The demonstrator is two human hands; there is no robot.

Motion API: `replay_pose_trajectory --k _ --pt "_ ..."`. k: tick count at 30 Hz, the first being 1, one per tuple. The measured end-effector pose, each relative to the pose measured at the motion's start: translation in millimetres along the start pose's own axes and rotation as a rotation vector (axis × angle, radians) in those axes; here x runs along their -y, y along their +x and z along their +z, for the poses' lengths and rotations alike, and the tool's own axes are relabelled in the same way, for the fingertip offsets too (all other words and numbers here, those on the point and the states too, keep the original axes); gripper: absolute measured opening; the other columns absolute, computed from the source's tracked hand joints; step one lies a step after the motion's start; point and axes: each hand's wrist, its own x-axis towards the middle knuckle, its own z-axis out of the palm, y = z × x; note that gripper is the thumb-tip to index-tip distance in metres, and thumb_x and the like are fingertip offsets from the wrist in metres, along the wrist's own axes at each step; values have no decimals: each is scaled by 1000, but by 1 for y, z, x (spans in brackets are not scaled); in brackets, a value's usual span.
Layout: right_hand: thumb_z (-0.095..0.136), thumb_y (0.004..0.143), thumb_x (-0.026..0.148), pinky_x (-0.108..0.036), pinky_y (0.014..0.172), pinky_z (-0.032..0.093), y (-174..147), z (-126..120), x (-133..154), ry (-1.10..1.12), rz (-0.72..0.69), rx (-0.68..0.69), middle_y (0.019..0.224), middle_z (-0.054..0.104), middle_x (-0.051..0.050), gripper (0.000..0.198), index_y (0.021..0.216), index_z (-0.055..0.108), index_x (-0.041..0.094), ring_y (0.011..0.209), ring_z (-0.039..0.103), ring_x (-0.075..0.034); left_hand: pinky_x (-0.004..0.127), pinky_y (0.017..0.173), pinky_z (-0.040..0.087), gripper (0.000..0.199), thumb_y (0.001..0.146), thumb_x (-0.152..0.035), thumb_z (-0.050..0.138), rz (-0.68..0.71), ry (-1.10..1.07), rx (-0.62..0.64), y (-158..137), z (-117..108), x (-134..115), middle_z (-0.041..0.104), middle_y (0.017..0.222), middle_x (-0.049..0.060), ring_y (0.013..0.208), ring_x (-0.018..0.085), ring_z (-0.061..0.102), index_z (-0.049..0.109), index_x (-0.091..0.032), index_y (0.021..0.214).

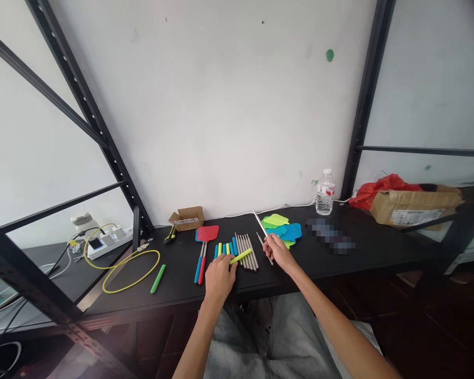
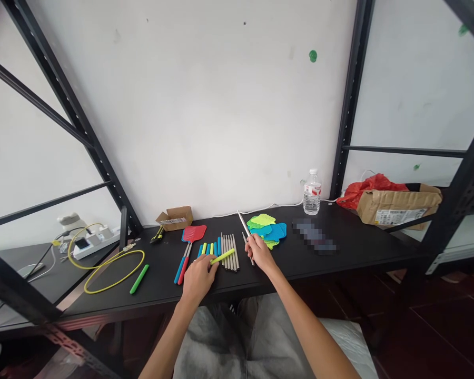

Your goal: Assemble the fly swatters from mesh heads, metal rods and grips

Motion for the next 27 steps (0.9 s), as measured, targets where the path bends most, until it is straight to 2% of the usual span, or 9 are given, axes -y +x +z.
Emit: replay_pose_trajectory --k 4,9,15,17,20,23,27 --pt "42 89 57 -20 46 36 11 9 0 -29 9 75 71 58 2 37 85 50 21 56 52 -11 24 61 34 26 96 -32 44 -13 -25 -47 11 4 -4 67 95 4 79 16 63 66 -24 106" --pt "43 88 57 -19 43 31 26 21 0 -5 -5 82 70 55 2 38 86 53 20 54 47 -10 25 63 36 25 96 -30 42 -7 -47 -99 22 6 -13 68 99 5 84 17 63 63 -23 108" --pt "57 81 60 -21 43 28 23 15 2 127 -31 -41 65 41 4 40 86 62 21 52 36 -10 26 62 33 21 94 -23 42 -42 -30 -71 21 -1 -18 68 94 5 85 19 64 58 -22 108" --pt "61 78 60 -22 43 29 22 14 2 147 -33 -86 66 42 3 40 85 65 21 52 34 -10 25 61 32 20 94 -23 41 -46 -32 -69 19 -1 -17 67 92 5 84 18 64 57 -22 107" --pt "68 73 59 -23 44 32 23 15 0 194 -29 -123 69 48 2 40 84 65 20 52 36 -9 25 59 31 17 94 -23 41 -30 -50 -73 17 0 -14 67 91 3 81 18 64 55 -23 105" --pt "70 73 56 -24 44 34 23 16 -1 218 -26 -104 59 46 4 39 84 63 19 48 37 -9 25 59 31 16 95 -23 41 -25 -85 -90 17 2 -10 66 90 2 78 18 63 54 -23 104" --pt "73 71 54 -23 46 39 21 16 1 238 -19 -77 61 52 2 39 83 62 19 53 48 -12 24 61 33 19 96 -24 40 -45 -132 -83 18 4 -7 67 97 4 81 18 64 55 -23 106"
